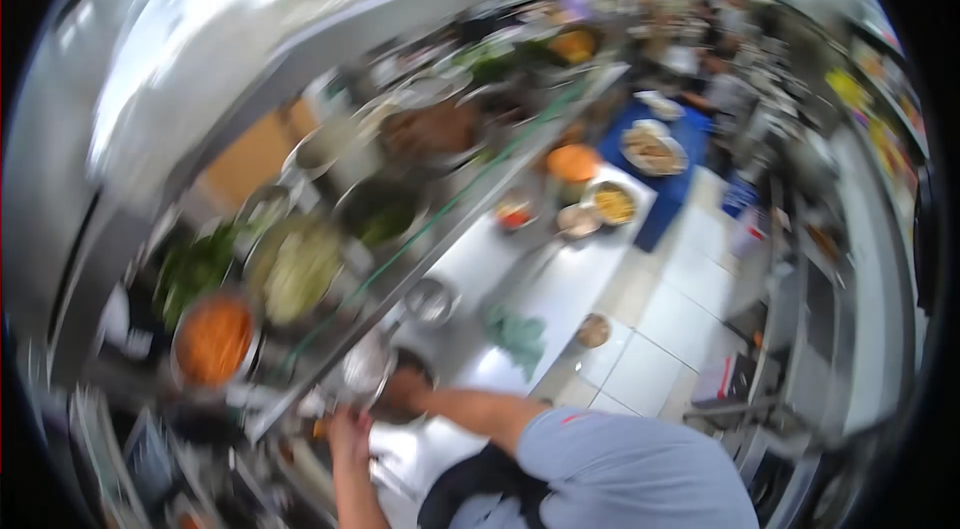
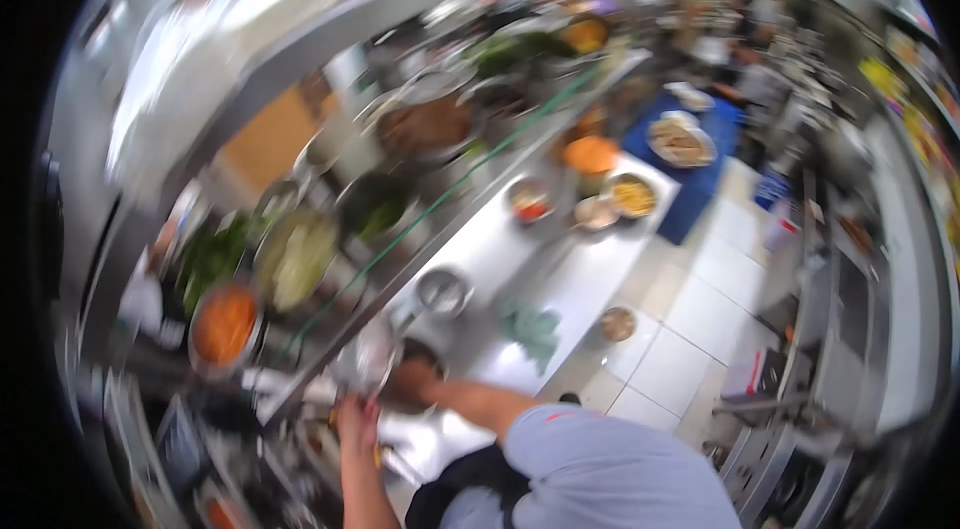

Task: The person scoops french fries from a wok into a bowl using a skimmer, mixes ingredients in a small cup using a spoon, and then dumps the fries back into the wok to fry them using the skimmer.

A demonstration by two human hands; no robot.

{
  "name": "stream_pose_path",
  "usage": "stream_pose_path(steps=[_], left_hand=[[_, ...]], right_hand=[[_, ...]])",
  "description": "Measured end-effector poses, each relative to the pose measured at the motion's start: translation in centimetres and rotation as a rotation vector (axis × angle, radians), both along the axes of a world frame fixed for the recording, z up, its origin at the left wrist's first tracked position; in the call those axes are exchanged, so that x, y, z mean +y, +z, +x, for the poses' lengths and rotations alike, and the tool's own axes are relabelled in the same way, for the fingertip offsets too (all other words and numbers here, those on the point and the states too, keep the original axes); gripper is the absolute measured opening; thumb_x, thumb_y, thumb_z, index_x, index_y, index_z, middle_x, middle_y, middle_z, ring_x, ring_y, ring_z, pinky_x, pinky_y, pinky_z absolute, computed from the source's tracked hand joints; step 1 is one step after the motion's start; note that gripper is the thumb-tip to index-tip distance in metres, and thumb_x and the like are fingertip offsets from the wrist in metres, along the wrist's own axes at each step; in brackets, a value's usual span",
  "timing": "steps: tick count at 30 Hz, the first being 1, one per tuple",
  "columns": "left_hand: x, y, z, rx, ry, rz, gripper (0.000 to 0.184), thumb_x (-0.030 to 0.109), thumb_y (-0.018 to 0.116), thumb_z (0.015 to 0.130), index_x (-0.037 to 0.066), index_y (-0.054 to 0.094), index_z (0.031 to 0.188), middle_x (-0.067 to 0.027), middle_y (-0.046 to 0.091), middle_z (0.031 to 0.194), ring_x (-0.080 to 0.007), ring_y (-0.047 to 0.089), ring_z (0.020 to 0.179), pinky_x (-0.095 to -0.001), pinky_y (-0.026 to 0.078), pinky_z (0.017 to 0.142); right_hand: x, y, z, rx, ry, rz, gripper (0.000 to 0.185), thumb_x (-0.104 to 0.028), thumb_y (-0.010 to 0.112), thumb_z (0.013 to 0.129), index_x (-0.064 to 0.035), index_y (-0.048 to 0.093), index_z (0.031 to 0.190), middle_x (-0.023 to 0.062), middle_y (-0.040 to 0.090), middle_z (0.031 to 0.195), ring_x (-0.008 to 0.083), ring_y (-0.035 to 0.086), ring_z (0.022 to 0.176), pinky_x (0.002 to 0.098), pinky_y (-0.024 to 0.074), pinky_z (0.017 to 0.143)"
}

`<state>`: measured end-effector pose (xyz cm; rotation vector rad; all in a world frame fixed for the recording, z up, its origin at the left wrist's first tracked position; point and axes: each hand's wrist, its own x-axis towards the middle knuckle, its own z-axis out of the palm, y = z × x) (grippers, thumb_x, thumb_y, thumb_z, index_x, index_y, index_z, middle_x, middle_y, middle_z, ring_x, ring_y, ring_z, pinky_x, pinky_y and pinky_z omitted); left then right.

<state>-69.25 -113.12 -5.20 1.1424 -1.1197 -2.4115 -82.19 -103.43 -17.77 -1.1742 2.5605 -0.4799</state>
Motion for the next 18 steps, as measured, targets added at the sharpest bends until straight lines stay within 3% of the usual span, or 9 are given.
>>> stream_pose_path(steps=[1,4,6,11,13,14,16,17,18], left_hand=[[-0.1,0.0,0.0,-0.042,0.038,-0.043,0.022,0.011,0.058,0.089,0.017,0.052,0.109,-0.0034,0.058,0.087,-0.0137,0.055,0.064,-0.0258,0.041,0.051],[-0.8,0.5,0.1,-0.101,-0.012,-0.01,0.024,0.011,0.057,0.087,0.013,0.056,0.11,-0.0066,0.053,0.068,-0.0183,0.048,0.051,-0.0308,0.04,0.048],[-0.3,1.6,0.0,-0.096,-0.053,-0.086,0.007,0.014,0.053,0.089,0.01,0.048,0.092,-0.0069,0.055,0.07,-0.0121,0.048,0.055,-0.0247,0.041,0.048],[-1.2,0.5,0.0,-0.057,-0.099,-0.069,0.01,0.015,0.054,0.089,0.011,0.047,0.094,-0.0067,0.056,0.072,-0.0123,0.049,0.055,-0.025,0.04,0.048],[0.3,2.5,0.1,-0.043,-0.079,-0.106,0.013,0.014,0.053,0.088,0.011,0.046,0.099,-0.007,0.056,0.074,-0.0123,0.048,0.056,-0.0245,0.04,0.047],[0.5,2.2,0.2,-0.036,-0.085,-0.105,0.013,0.014,0.053,0.088,0.011,0.046,0.099,-0.007,0.056,0.074,-0.0123,0.048,0.056,-0.0245,0.04,0.047],[0.2,0.9,1.0,-0.009,-0.099,-0.099,0.025,0.014,0.052,0.089,0.012,0.044,0.113,-0.0068,0.055,0.075,-0.0125,0.049,0.055,-0.0246,0.04,0.047],[-1.0,-1.2,1.9,-0.017,-0.171,-0.228,0.068,0.02,0.063,0.091,0.009,0.026,0.147,-0.0116,0.057,0.093,-0.0202,0.049,0.07,-0.0389,0.041,0.055],[-1.8,-4.1,2.2,-0.013,-0.182,-0.229,0.068,0.02,0.063,0.091,0.009,0.026,0.147,-0.0116,0.057,0.093,-0.0202,0.049,0.07,-0.0389,0.041,0.055]], right_hand=[[3.3,7.2,0.7,0.064,0.001,0.013,0.023,-0.025,0.059,0.085,-0.0085,0.075,0.084,0.013,0.074,0.083,0.0292,0.072,0.074,0.0459,0.0567,0.063],[3.6,7.3,0.9,0.073,0.094,0.019,0.022,-0.021,0.059,0.084,-0.0092,0.075,0.091,0.0133,0.074,0.091,0.0301,0.073,0.083,0.044,0.0571,0.071],[3.5,7.7,0.7,0.06,0.051,0.046,0.021,-0.021,0.059,0.084,-0.009,0.075,0.092,0.0136,0.074,0.092,0.0299,0.073,0.085,0.0437,0.0569,0.073],[4.6,9.4,1.2,-0.034,-0.061,0.046,0.024,-0.026,0.064,0.082,-0.0059,0.074,0.091,0.0165,0.073,0.093,0.0323,0.072,0.089,0.0444,0.0565,0.075],[5.2,9.5,0.5,-0.277,-0.458,-0.252,0.031,-0.033,0.068,0.078,-0.0037,0.073,0.087,0.0188,0.071,0.092,0.0361,0.07,0.087,0.0452,0.0558,0.075],[6.3,9.6,0.2,-0.269,-0.464,-0.254,0.031,-0.033,0.068,0.078,-0.0037,0.073,0.087,0.0188,0.071,0.092,0.0361,0.07,0.087,0.0452,0.0558,0.075],[10.2,10.0,-0.2,-0.162,-0.461,-0.251,0.032,-0.039,0.067,0.077,-0.0091,0.072,0.088,0.016,0.07,0.085,0.0362,0.068,0.082,0.0439,0.0536,0.077],[12.6,10.7,0.2,-0.228,-0.518,-0.262,0.032,-0.039,0.068,0.076,-0.0093,0.072,0.088,0.0152,0.07,0.084,0.0354,0.067,0.081,0.0438,0.0534,0.076],[15.3,11.8,0.8,-0.295,-0.574,-0.275,0.033,-0.04,0.07,0.074,-0.0095,0.071,0.087,0.0143,0.07,0.082,0.0346,0.067,0.08,0.0436,0.0533,0.075]])
